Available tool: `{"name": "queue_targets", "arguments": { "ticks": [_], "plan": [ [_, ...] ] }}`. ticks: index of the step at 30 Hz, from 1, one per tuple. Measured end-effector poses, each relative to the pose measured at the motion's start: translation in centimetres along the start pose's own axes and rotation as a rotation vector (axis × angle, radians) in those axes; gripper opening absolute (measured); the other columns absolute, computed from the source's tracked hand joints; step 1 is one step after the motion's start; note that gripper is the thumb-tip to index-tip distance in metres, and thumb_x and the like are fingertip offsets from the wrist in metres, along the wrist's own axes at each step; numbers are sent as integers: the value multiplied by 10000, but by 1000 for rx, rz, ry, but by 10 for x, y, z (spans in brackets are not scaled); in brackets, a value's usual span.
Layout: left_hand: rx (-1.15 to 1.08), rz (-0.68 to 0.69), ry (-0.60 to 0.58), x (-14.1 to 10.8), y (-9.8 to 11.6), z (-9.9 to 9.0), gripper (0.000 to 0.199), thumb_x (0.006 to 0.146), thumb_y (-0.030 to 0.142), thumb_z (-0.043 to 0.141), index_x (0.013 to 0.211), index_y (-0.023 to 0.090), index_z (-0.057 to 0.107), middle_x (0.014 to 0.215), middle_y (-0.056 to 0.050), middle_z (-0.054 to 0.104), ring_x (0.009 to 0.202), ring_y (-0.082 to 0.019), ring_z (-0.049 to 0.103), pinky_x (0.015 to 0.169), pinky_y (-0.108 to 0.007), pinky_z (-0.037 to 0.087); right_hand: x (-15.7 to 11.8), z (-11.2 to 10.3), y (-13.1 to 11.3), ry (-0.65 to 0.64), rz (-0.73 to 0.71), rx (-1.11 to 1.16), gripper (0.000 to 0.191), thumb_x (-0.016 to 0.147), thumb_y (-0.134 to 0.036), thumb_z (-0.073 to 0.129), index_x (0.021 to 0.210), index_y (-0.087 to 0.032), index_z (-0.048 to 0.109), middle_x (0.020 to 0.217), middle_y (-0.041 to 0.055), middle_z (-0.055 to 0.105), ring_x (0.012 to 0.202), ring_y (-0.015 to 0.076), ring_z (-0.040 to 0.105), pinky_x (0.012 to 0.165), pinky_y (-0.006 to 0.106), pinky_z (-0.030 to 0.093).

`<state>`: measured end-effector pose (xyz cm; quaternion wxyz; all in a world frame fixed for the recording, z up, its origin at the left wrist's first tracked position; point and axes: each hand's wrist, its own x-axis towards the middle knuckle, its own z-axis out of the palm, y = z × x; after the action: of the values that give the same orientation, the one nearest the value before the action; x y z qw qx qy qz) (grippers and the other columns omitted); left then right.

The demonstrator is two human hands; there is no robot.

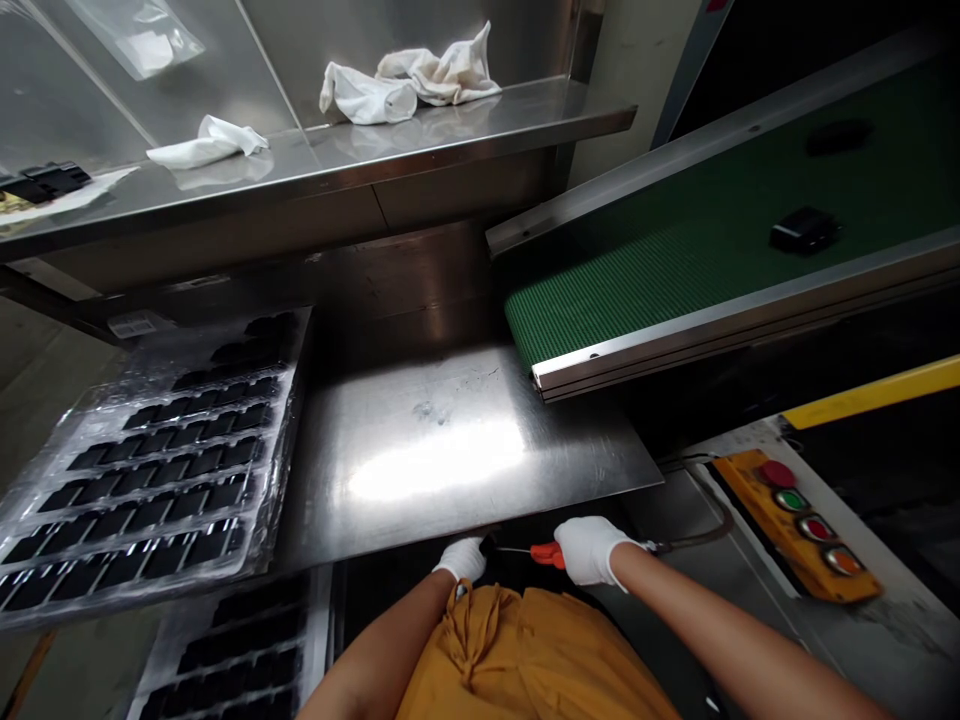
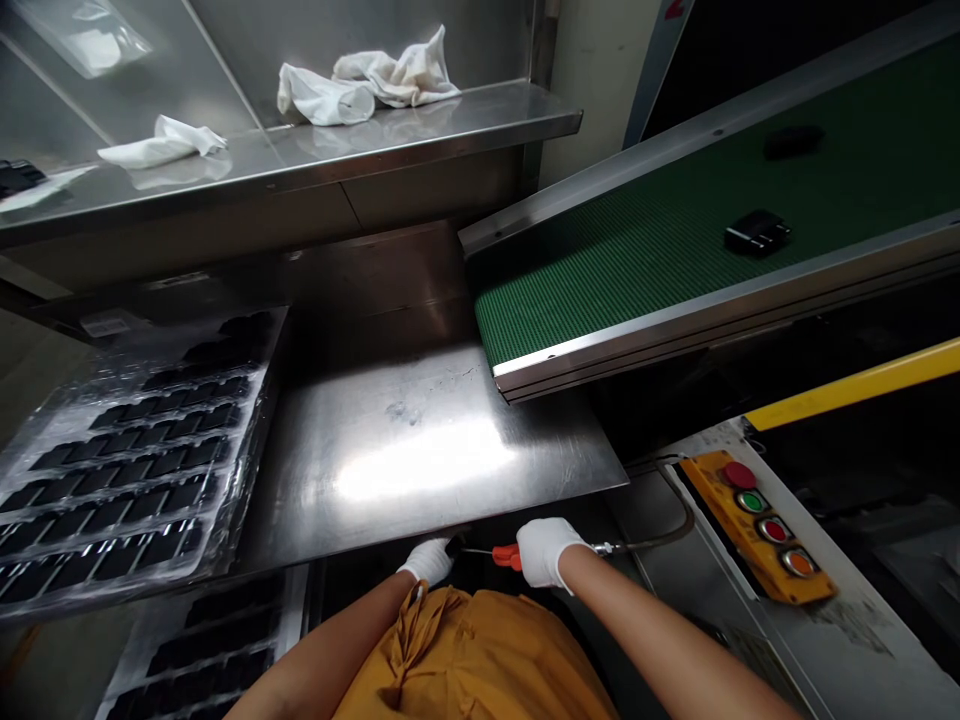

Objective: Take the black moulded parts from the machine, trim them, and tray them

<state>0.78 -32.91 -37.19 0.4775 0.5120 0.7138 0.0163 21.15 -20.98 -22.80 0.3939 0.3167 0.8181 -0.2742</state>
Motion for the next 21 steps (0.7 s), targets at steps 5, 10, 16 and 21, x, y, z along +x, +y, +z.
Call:
{"name": "queue_targets", "arguments": {
  "ticks": [5, 10, 16, 21],
  "plan": [
    [42, -21, -7, 1, -1, 0, 536, 808, 200, 539, 1340, 265, 526, 1317, -83, 610, 1236, -271, 546, 1064, -339, 386, 0, 0, 0, 0, 12, 0, 393, 606, -166, 627, 986, -113, 713, 987, 185, 714, 906, 369, 682, 726, 418, 533],
    [24, -17, -2, 1, 1, -2, 548, 761, 167, 584, 1299, 272, 563, 1302, -67, 621, 1245, -251, 536, 1074, -306, 367, 1, -5, 1, 4, -10, 31, 344, 653, -230, 622, 973, -149, 718, 973, 156, 723, 892, 344, 688, 705, 381, 522],
    [-80, -78, 38, 0, 6, -4, 440, 733, 201, 627, 1169, 261, 634, 1234, -97, 652, 1202, -300, 562, 1065, -381, 370, 3, -8, 2, 10, 29, 36, 364, 639, -195, 611, 983, -143, 718, 963, 172, 721, 876, 352, 689, 680, 387, 514],
    [-275, -164, 77, 2, 9, -4, 297, 681, 174, 664, 971, 233, 679, 1081, -103, 704, 1188, -319, 564, 1078, -399, 338, 5, -3, 5, 22, 23, 51, 346, 623, -193, 626, 954, -159, 723, 941, 162, 721, 854, 335, 691, 672, 369, 504]
  ]
}}
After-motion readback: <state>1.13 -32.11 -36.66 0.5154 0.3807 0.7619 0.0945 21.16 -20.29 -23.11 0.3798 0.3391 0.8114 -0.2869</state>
